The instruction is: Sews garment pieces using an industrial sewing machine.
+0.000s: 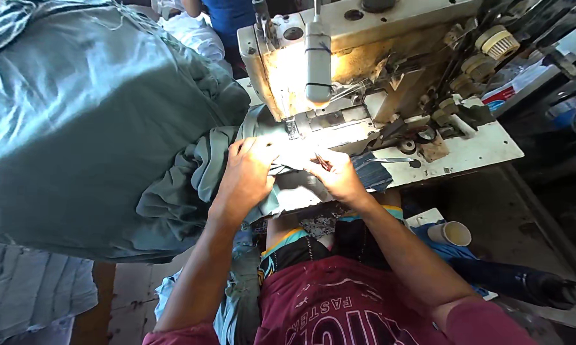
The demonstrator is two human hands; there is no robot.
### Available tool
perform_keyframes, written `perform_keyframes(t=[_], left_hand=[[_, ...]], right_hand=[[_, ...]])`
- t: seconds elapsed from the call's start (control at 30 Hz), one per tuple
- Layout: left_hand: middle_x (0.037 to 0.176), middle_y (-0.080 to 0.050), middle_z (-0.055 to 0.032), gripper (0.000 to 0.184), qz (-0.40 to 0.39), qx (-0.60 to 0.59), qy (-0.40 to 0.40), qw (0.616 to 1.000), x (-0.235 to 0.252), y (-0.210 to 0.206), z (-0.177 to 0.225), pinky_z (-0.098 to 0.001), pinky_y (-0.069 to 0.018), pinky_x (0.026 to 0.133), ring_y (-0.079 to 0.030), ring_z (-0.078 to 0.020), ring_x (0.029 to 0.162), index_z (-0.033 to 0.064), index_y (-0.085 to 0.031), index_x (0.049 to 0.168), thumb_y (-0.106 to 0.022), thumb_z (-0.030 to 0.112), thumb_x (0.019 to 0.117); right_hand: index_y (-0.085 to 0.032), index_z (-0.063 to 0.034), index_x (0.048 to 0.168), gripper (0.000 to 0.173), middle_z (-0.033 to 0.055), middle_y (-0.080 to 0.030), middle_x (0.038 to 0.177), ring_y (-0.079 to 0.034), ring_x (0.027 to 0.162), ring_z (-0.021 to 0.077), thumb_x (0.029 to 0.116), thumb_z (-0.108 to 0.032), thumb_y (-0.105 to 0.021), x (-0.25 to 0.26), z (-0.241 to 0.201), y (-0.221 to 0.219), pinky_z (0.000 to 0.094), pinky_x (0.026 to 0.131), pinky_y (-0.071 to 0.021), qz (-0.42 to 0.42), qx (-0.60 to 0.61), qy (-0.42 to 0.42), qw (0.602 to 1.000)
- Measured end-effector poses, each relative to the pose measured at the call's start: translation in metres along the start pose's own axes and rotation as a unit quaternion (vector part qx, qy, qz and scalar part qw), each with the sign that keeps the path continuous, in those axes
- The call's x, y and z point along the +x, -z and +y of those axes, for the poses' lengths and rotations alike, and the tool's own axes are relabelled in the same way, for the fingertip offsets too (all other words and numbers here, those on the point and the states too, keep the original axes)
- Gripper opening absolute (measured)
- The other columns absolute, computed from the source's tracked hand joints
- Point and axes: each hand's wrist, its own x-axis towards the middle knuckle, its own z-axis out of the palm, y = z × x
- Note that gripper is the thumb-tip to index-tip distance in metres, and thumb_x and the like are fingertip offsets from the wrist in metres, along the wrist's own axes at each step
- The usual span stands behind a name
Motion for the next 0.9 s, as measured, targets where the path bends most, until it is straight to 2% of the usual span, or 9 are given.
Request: perform_keyframes(t=[0.07, 0.1, 0.13, 0.23, 0.33, 0.47, 0.67, 0.77, 0.9], left_hand=[[0.15, -0.05, -0.0112, 0.049, 0.017, -0.01, 0.028, 0.999, -0.002, 0.002, 0.015, -0.0609, -0.0377, 0.112, -0.046, -0.0353, 0.14, 0.0153, -0.069, 0.125, -0.083, 0.035, 0.0814], [0.15, -0.052, -0.0113, 0.052, 0.054, -0.013, 0.038, 0.998, -0.002, -0.003, 0.024, -0.0583, -0.0368, 0.115, -0.047, -0.0338, 0.14, 0.0143, -0.069, 0.126, -0.08, 0.045, 0.0848], [0.144, -0.058, -0.011, 0.05, 0.1, -0.02, 0.044, 0.994, -0.001, -0.011, 0.033, -0.055, -0.0374, 0.116, -0.051, -0.0319, 0.136, 0.013, -0.07, 0.126, -0.077, 0.045, 0.0877], [0.115, -0.073, -0.0107, 0.02, 0.222, -0.034, 0.037, 0.974, 0.006, -0.043, 0.04, -0.0492, -0.0446, 0.11, -0.066, -0.0285, 0.115, 0.0079, -0.077, 0.107, -0.071, 0.021, 0.0927], [0.109, -0.075, -0.0114, 0.014, 0.278, -0.034, 0.022, 0.96, 0.012, -0.064, 0.023, -0.0476, -0.0498, 0.103, -0.069, -0.0293, 0.11, 0.0068, -0.078, 0.098, -0.066, 0.01, 0.0908], [0.109, -0.075, -0.0127, 0.016, 0.271, -0.041, -0.018, 0.961, 0.011, -0.062, 0.006, -0.0481, -0.0511, 0.1, -0.068, -0.0309, 0.109, 0.0072, -0.079, 0.098, -0.066, 0.008, 0.0889], [0.12, -0.073, -0.0093, 0.03, 0.181, -0.027, -0.1, 0.978, 0.007, -0.043, -0.006, -0.0482, -0.0489, 0.098, -0.066, -0.0289, 0.113, 0.0141, -0.078, 0.115, -0.058, 0.01, 0.0934], [0.117, -0.074, -0.0095, 0.026, 0.154, -0.012, -0.118, 0.981, 0.007, -0.036, -0.009, -0.0486, -0.049, 0.094, -0.067, -0.0294, 0.108, 0.0127, -0.078, 0.113, -0.061, 0.012, 0.0939], [0.116, -0.074, -0.0088, 0.025, 0.139, -0.003, -0.132, 0.981, 0.009, -0.03, -0.013, -0.0486, -0.0492, 0.095, -0.068, -0.029, 0.108, 0.0119, -0.078, 0.111, -0.062, 0.013, 0.0918]], right_hand=[[-0.071, 0.0004, 0.106, 0.01, 0.0072, -0.071, 0.09, -0.066, 0.072, 0.0107, 0.096, -0.001, -0.068, 0.003, -0.007, 0.001, 0.0264, 0.065, -0.0583, 0.005, 0.003, 0.007, 1.0], [-0.071, 0.0008, 0.107, 0.012, 0.0076, -0.072, 0.091, -0.068, 0.075, 0.0111, 0.0956, 0.0, -0.068, 0.005, -0.01, 0.001, 0.0271, 0.068, -0.06, 0.006, 0.007, 0.015, 1.0], [-0.072, 0.0011, 0.106, 0.012, 0.0079, -0.072, 0.091, -0.068, 0.075, 0.0114, 0.095, 0.001, -0.069, 0.008, -0.013, 0.001, 0.0272, 0.068, -0.0601, 0.009, 0.009, 0.026, 1.0], [-0.071, -0.0005, 0.103, 0.009, 0.0064, -0.07, 0.087, -0.065, 0.071, 0.0102, 0.0941, 0.0, -0.07, 0.014, -0.019, 0.0, 0.0247, 0.063, -0.0578, 0.017, -0.007, 0.048, 0.999], [-0.071, -0.001, 0.1, 0.006, 0.0059, -0.066, 0.08, -0.059, 0.063, 0.0098, 0.0939, -0.001, -0.071, 0.016, -0.02, -0.001, 0.0235, 0.054, -0.0514, 0.02, -0.007, 0.05, 0.999], [-0.072, 0.0011, 0.1, 0.008, 0.0076, -0.07, 0.087, -0.064, 0.071, 0.0112, 0.092, 0.003, -0.071, 0.011, -0.017, -0.001, 0.0254, 0.062, -0.0568, 0.023, 0.004, 0.055, 0.998], [-0.071, 0.001, 0.102, 0.009, 0.0067, -0.069, 0.083, -0.06, 0.064, 0.01, 0.0935, 0.0, -0.07, -0.009, 0.01, -0.002, 0.0252, 0.057, -0.0527, 0.032, 0.034, 0.01, 0.999], [-0.071, 0.0004, 0.103, 0.009, 0.007, -0.068, 0.084, -0.058, 0.063, 0.0104, 0.0945, 0.0, -0.069, -0.013, 0.018, -0.002, 0.0252, 0.056, -0.0514, 0.031, 0.042, -0.001, 0.999], [-0.071, -0.0001, 0.102, 0.008, 0.0063, -0.067, 0.08, -0.055, 0.06, 0.0099, 0.0942, -0.002, -0.07, -0.011, 0.017, -0.002, 0.0247, 0.053, -0.0485, 0.036, 0.042, -0.006, 0.998]])
